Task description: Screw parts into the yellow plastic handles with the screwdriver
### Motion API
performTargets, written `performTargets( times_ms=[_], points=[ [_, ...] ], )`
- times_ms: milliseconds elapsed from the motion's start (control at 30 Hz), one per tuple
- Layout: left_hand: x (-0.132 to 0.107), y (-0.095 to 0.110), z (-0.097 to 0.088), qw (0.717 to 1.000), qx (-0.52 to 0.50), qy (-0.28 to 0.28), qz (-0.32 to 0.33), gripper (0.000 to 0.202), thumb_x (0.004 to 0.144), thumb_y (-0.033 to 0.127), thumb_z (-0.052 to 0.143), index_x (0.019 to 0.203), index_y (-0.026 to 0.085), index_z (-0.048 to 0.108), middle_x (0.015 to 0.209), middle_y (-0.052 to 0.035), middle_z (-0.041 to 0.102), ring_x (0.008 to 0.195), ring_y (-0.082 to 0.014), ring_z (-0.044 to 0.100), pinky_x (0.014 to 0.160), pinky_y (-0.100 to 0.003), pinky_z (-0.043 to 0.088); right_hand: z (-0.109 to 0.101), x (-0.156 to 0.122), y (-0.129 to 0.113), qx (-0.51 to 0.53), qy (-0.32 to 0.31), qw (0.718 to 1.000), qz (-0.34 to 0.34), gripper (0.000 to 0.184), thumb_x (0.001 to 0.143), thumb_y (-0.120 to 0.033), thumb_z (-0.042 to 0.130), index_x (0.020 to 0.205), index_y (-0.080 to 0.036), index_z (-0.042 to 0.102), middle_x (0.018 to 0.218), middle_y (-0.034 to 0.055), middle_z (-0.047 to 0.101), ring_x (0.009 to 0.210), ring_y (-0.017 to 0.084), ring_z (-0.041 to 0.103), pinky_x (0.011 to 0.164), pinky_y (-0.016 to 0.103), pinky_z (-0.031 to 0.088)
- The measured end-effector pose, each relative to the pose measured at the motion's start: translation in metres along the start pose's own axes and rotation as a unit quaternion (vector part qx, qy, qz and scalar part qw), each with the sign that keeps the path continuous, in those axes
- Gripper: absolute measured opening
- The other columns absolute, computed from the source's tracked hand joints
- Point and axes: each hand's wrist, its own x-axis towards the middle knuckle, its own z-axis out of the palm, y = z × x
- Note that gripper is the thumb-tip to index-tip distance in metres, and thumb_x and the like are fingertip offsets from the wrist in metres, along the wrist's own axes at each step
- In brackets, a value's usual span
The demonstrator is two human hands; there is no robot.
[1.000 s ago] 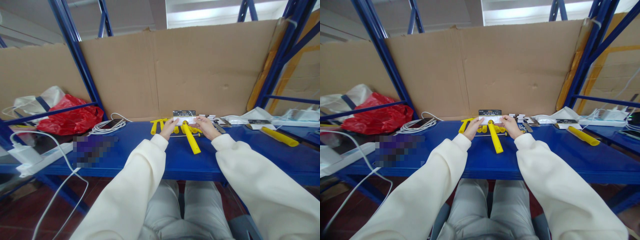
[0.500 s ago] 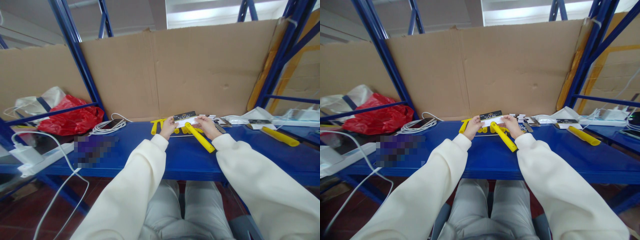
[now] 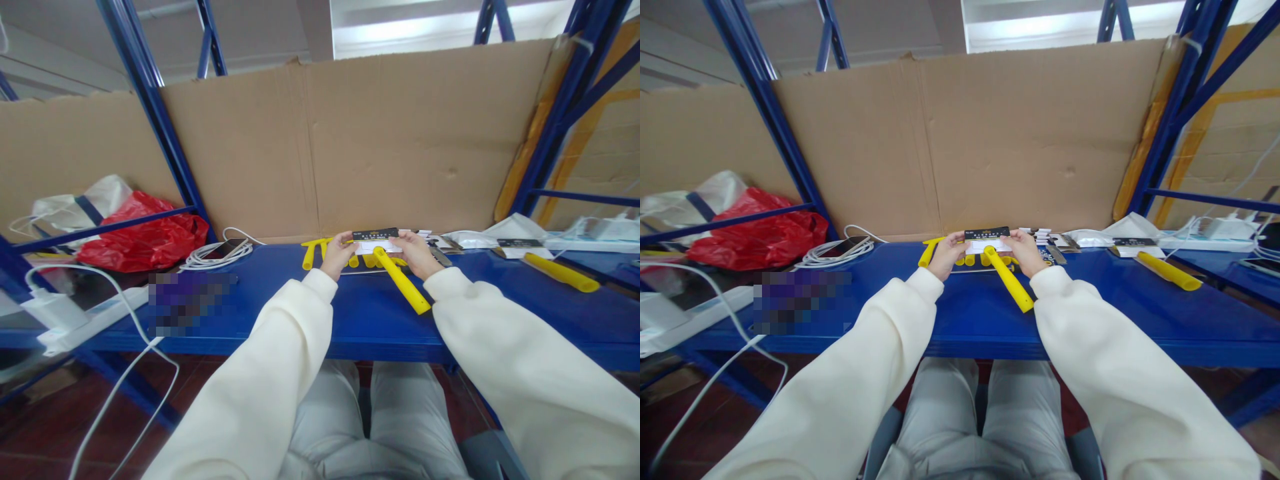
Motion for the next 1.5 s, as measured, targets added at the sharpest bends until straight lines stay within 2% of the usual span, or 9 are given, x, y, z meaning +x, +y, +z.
performTargets(
  times_ms=[167,333,433,633,767,1000,1200,1400,1500],
  points=[
    [0.000,0.001,-0.003,0.996,0.044,0.072,-0.020,0.033,0.074,0.009,0.088,0.090,0.019,0.061,0.110,-0.0113,0.073,0.109,-0.0249,0.073,0.093,-0.037,0.060,-0.002,0.003,0.001,0.025,0.044,0.999,-0.015,0.037,0.071,-0.012,0.087,0.077,-0.024,0.053,0.076,-0.0033,0.067,0.075,0.017,0.073,0.064,0.028,0.069],
    [-0.009,-0.004,0.002,0.990,0.083,-0.072,-0.086,0.037,0.078,0.021,0.092,0.089,0.021,0.057,0.086,-0.0062,0.076,0.081,-0.0206,0.076,0.089,-0.043,0.064,0.001,0.004,0.004,0.058,0.086,0.995,-0.002,0.043,0.072,-0.008,0.084,0.073,-0.024,0.045,0.070,-0.0034,0.063,0.077,0.018,0.075,0.070,0.033,0.072],
    [-0.016,-0.012,0.009,0.983,0.072,-0.136,-0.099,0.047,0.074,0.015,0.094,0.100,0.021,0.056,0.087,-0.0050,0.077,0.082,-0.0208,0.078,0.098,-0.050,0.061,0.004,0.003,0.008,0.061,0.084,0.995,0.007,0.046,0.072,-0.008,0.084,0.073,-0.025,0.042,0.065,-0.0042,0.059,0.078,0.021,0.076,0.071,0.037,0.073],
    [-0.019,-0.022,0.014,0.981,0.028,-0.168,-0.095,0.077,0.066,0.004,0.096,0.125,0.023,0.049,0.095,-0.0036,0.079,0.079,-0.0213,0.079,0.100,-0.063,0.060,0.002,0.002,0.010,0.039,0.071,0.997,0.018,0.049,0.072,-0.010,0.088,0.074,-0.025,0.042,0.067,-0.0043,0.063,0.073,0.022,0.076,0.068,0.039,0.072],
    [-0.017,-0.021,0.013,0.978,0.035,-0.183,-0.098,0.074,0.066,-0.003,0.091,0.121,0.022,0.049,0.101,-0.0061,0.077,0.082,-0.0213,0.078,0.094,-0.061,0.064,-0.002,0.004,0.006,0.029,0.082,0.996,0.015,0.047,0.073,-0.011,0.089,0.073,-0.025,0.043,0.067,-0.0054,0.063,0.067,0.020,0.074,0.064,0.037,0.071],
    [-0.021,-0.019,0.014,0.985,0.046,-0.162,-0.045,0.090,0.062,-0.006,0.088,0.136,0.025,0.048,0.156,-0.0200,0.050,0.091,-0.0241,0.080,0.089,-0.057,0.067,-0.002,0.005,0.005,0.030,0.083,0.996,0.000,0.041,0.074,-0.010,0.088,0.071,-0.023,0.049,0.068,-0.0049,0.062,0.066,0.017,0.071,0.064,0.034,0.071],
    [-0.025,-0.012,0.011,0.973,0.045,-0.219,-0.062,0.105,0.064,-0.006,0.086,0.153,0.030,0.045,0.160,-0.0190,0.047,0.092,-0.0223,0.079,0.087,-0.051,0.069,-0.001,0.003,0.005,0.017,0.075,0.997,0.002,0.034,0.076,-0.017,0.089,0.073,-0.023,0.055,0.072,-0.0035,0.064,0.068,0.016,0.071,0.057,0.028,0.067],
    [-0.029,-0.008,0.015,0.980,0.046,-0.183,-0.066,0.119,0.063,-0.008,0.087,0.164,0.034,0.038,0.165,-0.0190,0.043,0.099,-0.0229,0.078,0.093,-0.053,0.067,-0.006,0.009,0.015,-0.072,0.046,0.996,-0.010,0.026,0.080,-0.028,0.084,0.085,-0.023,0.059,0.093,0.0041,0.072,0.087,0.023,0.075,0.074,0.041,0.069],
    [-0.030,-0.009,0.018,0.987,0.054,-0.138,-0.064,0.126,0.061,-0.007,0.089,0.167,0.031,0.033,0.166,-0.0201,0.042,0.112,-0.0284,0.076,0.103,-0.056,0.062,-0.012,0.016,0.021,-0.183,0.065,0.976,-0.098,0.025,0.081,-0.031,0.079,0.098,-0.022,0.063,0.110,0.0098,0.071,0.104,0.027,0.071,0.091,0.046,0.065]
  ],
)
